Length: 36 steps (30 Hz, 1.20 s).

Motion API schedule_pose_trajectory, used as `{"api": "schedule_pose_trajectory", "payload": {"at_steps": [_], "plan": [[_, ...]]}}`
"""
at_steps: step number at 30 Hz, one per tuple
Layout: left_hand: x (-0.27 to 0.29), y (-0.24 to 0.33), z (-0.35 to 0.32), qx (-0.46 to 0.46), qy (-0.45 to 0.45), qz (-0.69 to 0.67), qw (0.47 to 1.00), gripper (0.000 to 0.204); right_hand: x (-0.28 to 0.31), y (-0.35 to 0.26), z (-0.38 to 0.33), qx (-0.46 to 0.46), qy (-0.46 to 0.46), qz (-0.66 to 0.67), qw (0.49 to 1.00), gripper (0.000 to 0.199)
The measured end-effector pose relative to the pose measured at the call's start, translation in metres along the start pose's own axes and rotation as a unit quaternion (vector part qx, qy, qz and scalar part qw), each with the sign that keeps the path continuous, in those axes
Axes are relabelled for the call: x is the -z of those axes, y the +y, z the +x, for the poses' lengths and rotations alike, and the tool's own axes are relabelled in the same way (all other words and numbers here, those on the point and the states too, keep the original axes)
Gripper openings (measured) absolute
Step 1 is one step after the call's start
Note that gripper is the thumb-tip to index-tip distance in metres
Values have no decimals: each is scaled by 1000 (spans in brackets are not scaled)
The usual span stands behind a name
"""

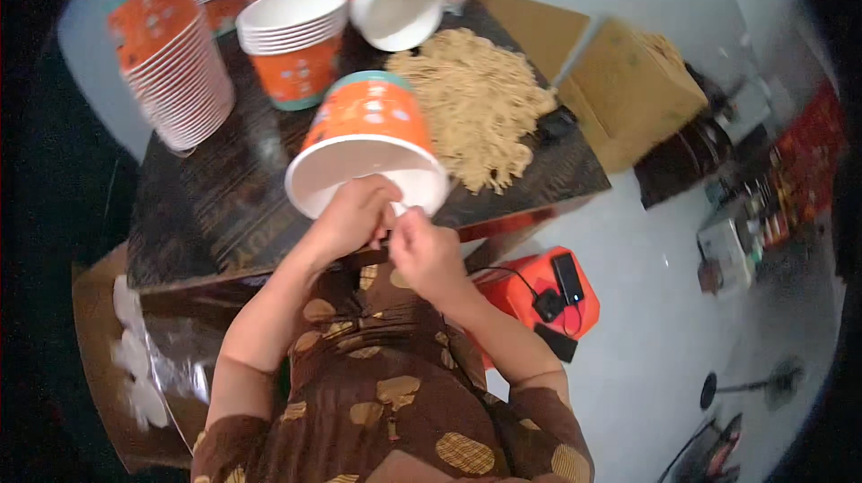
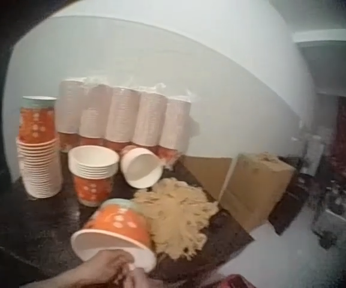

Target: Attaching string handles to decorative paper buckets for packaging.

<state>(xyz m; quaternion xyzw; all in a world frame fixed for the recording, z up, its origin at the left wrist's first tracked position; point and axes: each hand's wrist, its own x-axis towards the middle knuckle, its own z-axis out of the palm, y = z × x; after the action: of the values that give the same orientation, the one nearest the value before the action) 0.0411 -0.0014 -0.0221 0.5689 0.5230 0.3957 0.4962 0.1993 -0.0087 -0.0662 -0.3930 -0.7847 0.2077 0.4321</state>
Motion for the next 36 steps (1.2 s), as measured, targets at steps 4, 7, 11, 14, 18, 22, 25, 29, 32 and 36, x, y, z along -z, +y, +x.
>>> {"api": "schedule_pose_trajectory", "payload": {"at_steps": [4,7,11,14,18,22,25,29,32,36], "plan": [[-1,0,1,-4,-26,-10,1000,18,6,-2,-1,35,1,-91,995,17],[-1,7,-1,21,-44,-49,998,15,6,-5,1,61,15,-103,993,19],[4,6,-1,14,-71,-56,996,15,4,-2,-1,78,0,-128,989,21],[9,2,-2,14,-87,-74,993,17,2,-2,-2,94,9,-108,990,26],[9,6,-3,25,-71,-52,996,16,-5,0,-3,98,47,-99,989,27],[11,-2,-1,20,-81,-78,993,20,-6,-1,-3,101,52,-102,988,21],[10,2,-2,22,-67,-69,995,22,-6,0,-4,117,65,-59,989,16],[8,1,-1,26,-68,-59,996,23,-5,-1,-6,110,65,-70,989,16],[7,-1,3,29,-70,-76,994,25,-4,2,-6,124,67,-98,985,15],[8,2,-5,18,-49,-63,997,26,-2,-4,-8,152,60,-128,978,14]]}}
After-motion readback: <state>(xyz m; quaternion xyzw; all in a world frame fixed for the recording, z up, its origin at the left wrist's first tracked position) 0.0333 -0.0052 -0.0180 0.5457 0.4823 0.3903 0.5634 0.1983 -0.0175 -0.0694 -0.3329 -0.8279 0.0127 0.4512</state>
